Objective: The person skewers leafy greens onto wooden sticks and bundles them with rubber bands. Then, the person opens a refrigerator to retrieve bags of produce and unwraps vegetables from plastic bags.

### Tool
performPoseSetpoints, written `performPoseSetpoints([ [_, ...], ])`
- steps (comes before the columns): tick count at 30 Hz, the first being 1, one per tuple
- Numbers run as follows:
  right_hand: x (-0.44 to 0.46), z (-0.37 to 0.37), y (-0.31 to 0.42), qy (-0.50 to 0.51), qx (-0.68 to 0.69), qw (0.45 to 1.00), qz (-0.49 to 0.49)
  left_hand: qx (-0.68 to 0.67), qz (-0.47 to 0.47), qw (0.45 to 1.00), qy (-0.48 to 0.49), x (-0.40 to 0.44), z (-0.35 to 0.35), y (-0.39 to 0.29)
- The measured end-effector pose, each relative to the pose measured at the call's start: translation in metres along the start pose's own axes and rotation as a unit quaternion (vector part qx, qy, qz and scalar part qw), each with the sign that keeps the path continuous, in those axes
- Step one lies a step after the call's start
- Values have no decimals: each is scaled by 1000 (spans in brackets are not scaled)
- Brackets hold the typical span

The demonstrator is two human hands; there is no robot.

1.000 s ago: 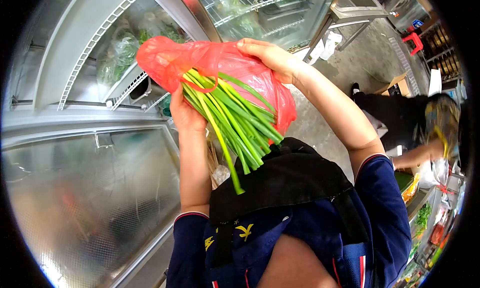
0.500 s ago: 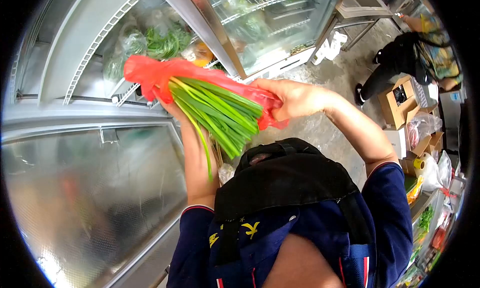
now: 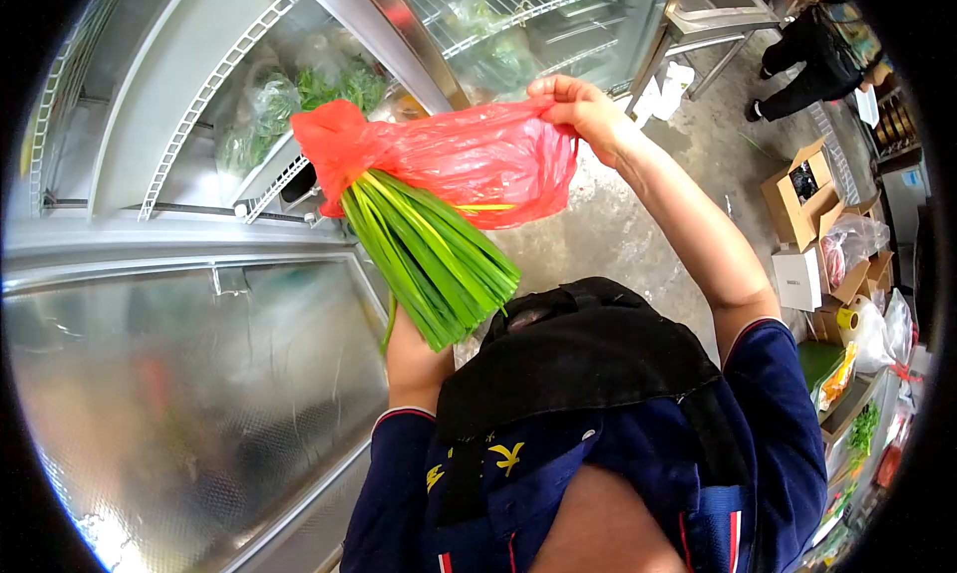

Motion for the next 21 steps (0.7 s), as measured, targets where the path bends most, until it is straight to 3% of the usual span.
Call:
performPoseSetpoints([
  [2,-11,-3,2,53,-77,994,55,1,9,1000,-3,0,1,1],
  [6,-38,5,44,-57,-231,951,198,10,20,1000,-2,6,-1,1],
  [9,-71,-27,78,99,-132,981,105,36,26,999,9,10,-10,5],
  [11,-77,-61,74,161,-252,953,44,67,24,997,22,13,-23,10],
  [13,-56,-73,39,167,-257,943,132,131,4,990,53,11,-42,14],
  [16,-26,-65,22,132,-46,985,97,271,-52,952,129,-2,-81,18],
  [17,-16,-60,11,126,55,988,73,298,-53,941,152,-5,-90,16],
  [21,-13,-54,12,118,246,962,13,370,-8,902,222,-5,-98,14],
])
Point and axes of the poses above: each hand's wrist, its own x-axis towards the middle knuckle, its own z-axis out of the back of the hand, y = z × x, the point moved 2 cm from there along x, towards the middle knuckle, and after that the axes turned 2 degrees about -x, right-handed, at the moved point
